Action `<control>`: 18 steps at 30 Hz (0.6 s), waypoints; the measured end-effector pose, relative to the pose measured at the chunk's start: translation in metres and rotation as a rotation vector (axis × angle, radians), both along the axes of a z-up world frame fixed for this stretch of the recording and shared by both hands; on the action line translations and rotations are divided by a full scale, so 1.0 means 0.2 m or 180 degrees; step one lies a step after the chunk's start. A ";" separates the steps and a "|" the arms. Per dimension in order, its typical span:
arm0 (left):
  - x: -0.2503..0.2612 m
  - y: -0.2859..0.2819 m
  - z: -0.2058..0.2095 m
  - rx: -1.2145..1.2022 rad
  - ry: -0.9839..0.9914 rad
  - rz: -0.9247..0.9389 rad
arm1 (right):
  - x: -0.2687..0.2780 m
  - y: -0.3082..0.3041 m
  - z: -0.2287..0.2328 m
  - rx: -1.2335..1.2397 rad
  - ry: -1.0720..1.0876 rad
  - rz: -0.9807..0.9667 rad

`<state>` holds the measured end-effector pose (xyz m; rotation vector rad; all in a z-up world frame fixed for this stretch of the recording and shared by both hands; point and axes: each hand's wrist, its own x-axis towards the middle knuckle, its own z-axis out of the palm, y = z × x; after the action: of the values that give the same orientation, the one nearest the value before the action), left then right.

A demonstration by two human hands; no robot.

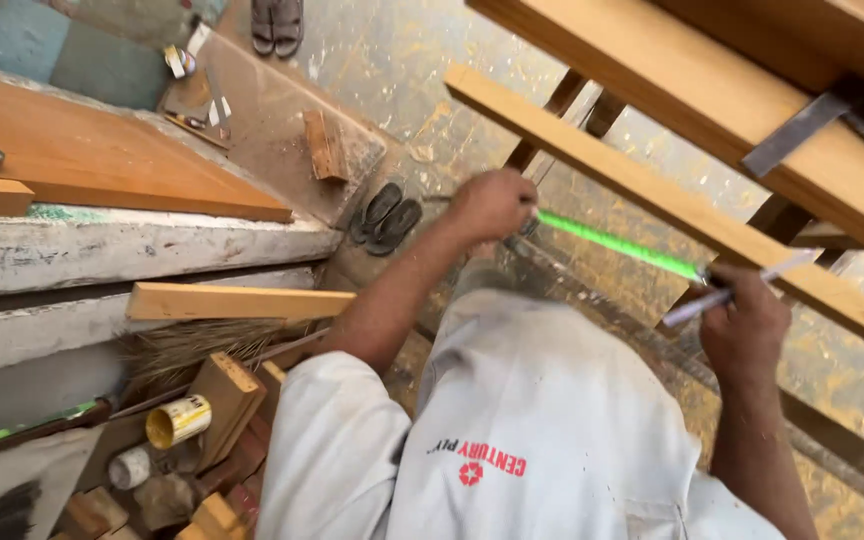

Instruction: Measure and mark dimensions on wooden planks using a tape measure, try square, and pen.

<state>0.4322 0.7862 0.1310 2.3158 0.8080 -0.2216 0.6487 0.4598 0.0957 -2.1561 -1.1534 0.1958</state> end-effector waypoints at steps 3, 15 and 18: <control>-0.21 0.32 0.09 0.0019 0.0165 0.0097 | -0.25 0.37 0.12 -0.0261 0.0143 -0.0056; -0.15 1.14 -0.03 0.0590 -0.0223 0.0015 | -0.28 1.28 0.04 -0.0336 -0.0479 0.0130; -0.11 1.22 -0.06 0.0556 -0.0113 -0.0141 | -0.35 1.38 0.02 -0.0405 -0.0020 -0.0165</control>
<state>0.4110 1.0295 0.1186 2.4957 0.7863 -0.1333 0.5791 0.7364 0.0991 -2.2967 -1.1138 0.2452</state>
